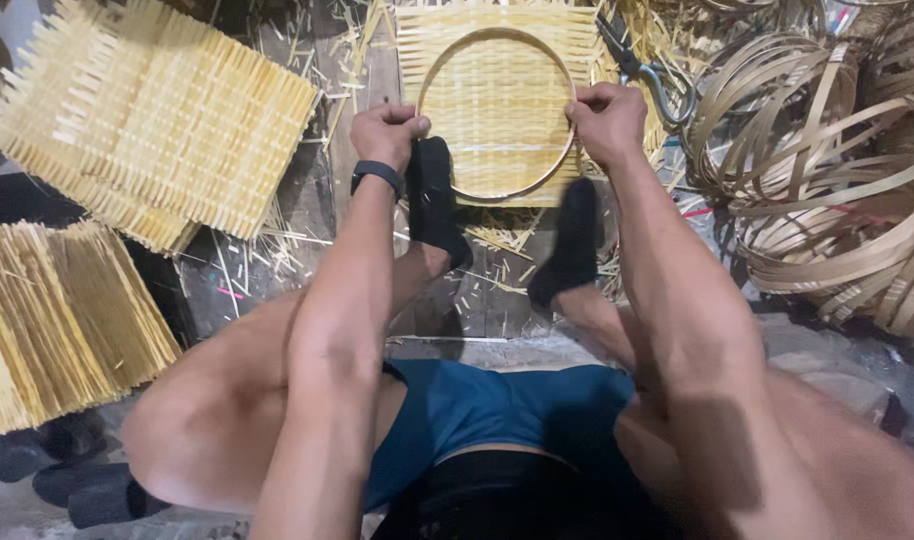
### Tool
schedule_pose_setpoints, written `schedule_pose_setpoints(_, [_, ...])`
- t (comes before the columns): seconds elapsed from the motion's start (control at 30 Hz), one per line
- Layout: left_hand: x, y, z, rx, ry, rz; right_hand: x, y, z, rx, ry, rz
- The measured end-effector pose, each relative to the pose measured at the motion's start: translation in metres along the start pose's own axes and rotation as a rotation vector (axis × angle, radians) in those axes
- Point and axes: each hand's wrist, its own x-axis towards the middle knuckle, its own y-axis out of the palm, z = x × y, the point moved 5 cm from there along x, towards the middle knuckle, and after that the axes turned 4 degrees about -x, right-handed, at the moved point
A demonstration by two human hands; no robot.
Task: The person sits on the floor and repeatedly assembles small round bamboo trays. They place a woven bamboo mat over a circular frame, press it down, and trim the excess with scissors. The finished trays are stacked nearby.
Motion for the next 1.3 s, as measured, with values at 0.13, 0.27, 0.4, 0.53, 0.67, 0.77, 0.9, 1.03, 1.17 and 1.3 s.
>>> schedule_pose_setpoints(0.13, [0.0, -0.002, -0.005, 0.088, 0.033, -0.013, 0.008, 0.004, -0.022, 0.099, -0.029, 0.065])
schedule_pose_setpoints(0.27, [-0.006, -0.005, -0.038, 0.164, 0.018, 0.033, 0.014, -0.004, -0.004, -0.077, 0.001, 0.127])
schedule_pose_setpoints(0.4, [0.002, 0.017, -0.091, 0.736, 0.232, 0.098, -0.021, 0.008, 0.072, -0.462, -0.284, 0.149])
schedule_pose_setpoints(0.53, [0.001, 0.078, -0.132, 0.697, 1.069, -0.007, -0.088, 0.091, 0.121, -0.755, -0.747, 0.408])
schedule_pose_setpoints(0.67, [0.016, 0.095, -0.121, 0.514, 0.932, 0.111, -0.101, 0.112, 0.107, -0.931, -0.881, 0.263])
schedule_pose_setpoints(0.77, [0.027, 0.101, -0.119, 0.491, 0.808, 0.124, -0.094, 0.116, 0.094, -0.96, -0.878, 0.24])
schedule_pose_setpoints(0.9, [0.025, 0.099, -0.12, 0.513, 0.732, 0.16, -0.095, 0.104, 0.105, -0.816, -0.796, 0.305])
schedule_pose_setpoints(1.03, [0.032, 0.101, -0.116, 0.485, 0.703, 0.283, -0.025, 0.067, 0.119, -0.534, -0.78, 0.228])
schedule_pose_setpoints(1.17, [0.039, 0.104, -0.116, 0.418, 0.562, 0.377, 0.053, 0.045, 0.118, -0.262, -0.592, 0.082])
schedule_pose_setpoints(1.3, [0.052, 0.105, -0.109, 0.412, 0.378, 0.369, 0.075, 0.062, 0.071, -0.197, -0.211, 0.258])
